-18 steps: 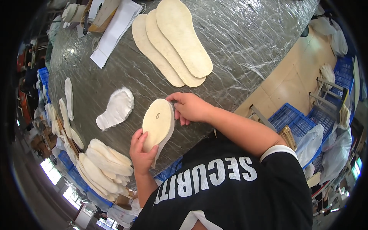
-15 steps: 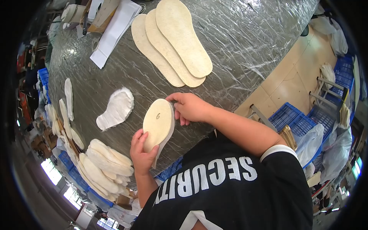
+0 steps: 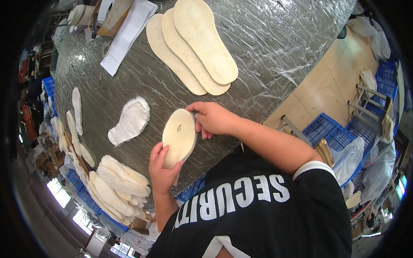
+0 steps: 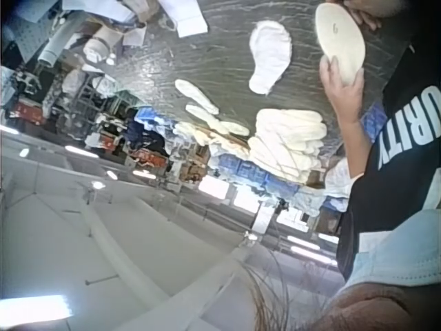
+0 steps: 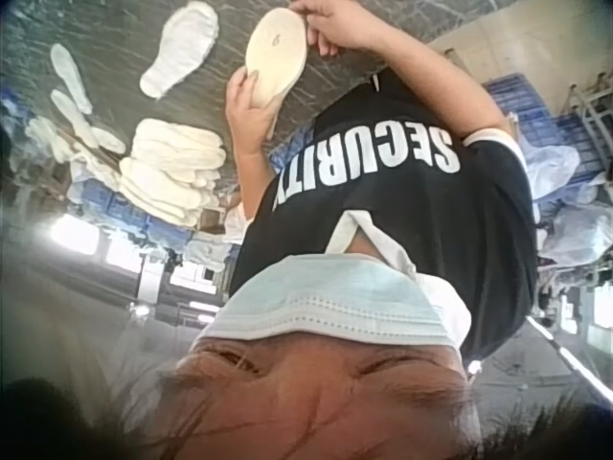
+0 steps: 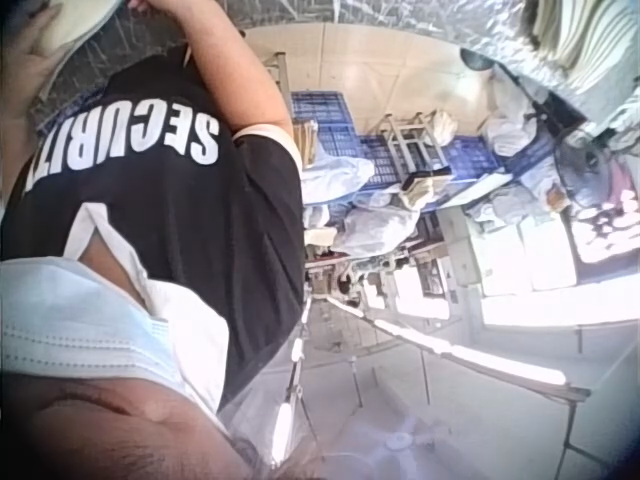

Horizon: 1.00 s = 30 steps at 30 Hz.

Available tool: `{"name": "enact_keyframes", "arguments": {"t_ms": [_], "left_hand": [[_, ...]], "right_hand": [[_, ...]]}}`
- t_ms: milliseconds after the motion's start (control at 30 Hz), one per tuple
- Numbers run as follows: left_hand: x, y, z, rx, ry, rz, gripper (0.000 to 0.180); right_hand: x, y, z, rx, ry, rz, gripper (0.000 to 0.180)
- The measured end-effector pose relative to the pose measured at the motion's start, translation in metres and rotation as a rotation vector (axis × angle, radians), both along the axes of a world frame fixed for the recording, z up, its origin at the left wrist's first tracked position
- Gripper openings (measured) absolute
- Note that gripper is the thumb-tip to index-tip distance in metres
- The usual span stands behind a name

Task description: Assembling multilayered shoe insoles by aligning fleece lining and trimming with scissors.

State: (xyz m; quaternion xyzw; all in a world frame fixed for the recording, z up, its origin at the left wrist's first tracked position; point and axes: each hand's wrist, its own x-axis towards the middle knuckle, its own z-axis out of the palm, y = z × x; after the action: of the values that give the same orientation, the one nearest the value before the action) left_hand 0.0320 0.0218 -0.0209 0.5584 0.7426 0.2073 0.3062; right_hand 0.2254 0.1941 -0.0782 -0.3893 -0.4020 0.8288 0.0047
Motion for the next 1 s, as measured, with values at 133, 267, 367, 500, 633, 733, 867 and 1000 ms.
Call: {"name": "enact_keyframes", "arguments": {"t_ms": [133, 267, 367, 500, 633, 733, 867, 1000], "left_hand": [[0.0, -0.001, -0.003, 0.004, 0.032, -0.007, 0.061], [0.0, -0.001, -0.005, -0.011, 0.057, -0.01, 0.062], [0.001, 0.001, -0.006, -0.037, 0.042, -0.001, 0.063], [0.002, -0.002, -0.01, -0.038, 0.027, 0.012, 0.065], [0.005, 0.002, -0.008, -0.066, 0.047, 0.005, 0.069], [0.006, 0.002, -0.009, -0.066, 0.067, 0.001, 0.07], [0.01, 0.008, -0.005, -0.131, 0.1, 0.008, 0.071], [0.009, 0.008, -0.004, -0.109, 0.109, -0.023, 0.072]], "right_hand": [[0.001, 0.001, 0.002, 0.002, -0.001, 0.004, 0.04], [0.001, 0.001, 0.005, 0.0, -0.006, 0.008, 0.039], [0.001, 0.0, 0.006, 0.0, -0.007, 0.004, 0.039], [0.0, -0.006, 0.009, 0.046, -0.02, -0.065, 0.044], [-0.001, -0.008, 0.013, 0.243, -0.047, -0.102, 0.046], [-0.004, -0.008, 0.015, 0.699, -0.124, 0.017, 0.054], [-0.014, -0.007, 0.02, 1.281, 0.152, 0.249, 0.079], [-0.037, -0.012, 0.021, 1.409, 0.199, 0.606, 0.098]]}}
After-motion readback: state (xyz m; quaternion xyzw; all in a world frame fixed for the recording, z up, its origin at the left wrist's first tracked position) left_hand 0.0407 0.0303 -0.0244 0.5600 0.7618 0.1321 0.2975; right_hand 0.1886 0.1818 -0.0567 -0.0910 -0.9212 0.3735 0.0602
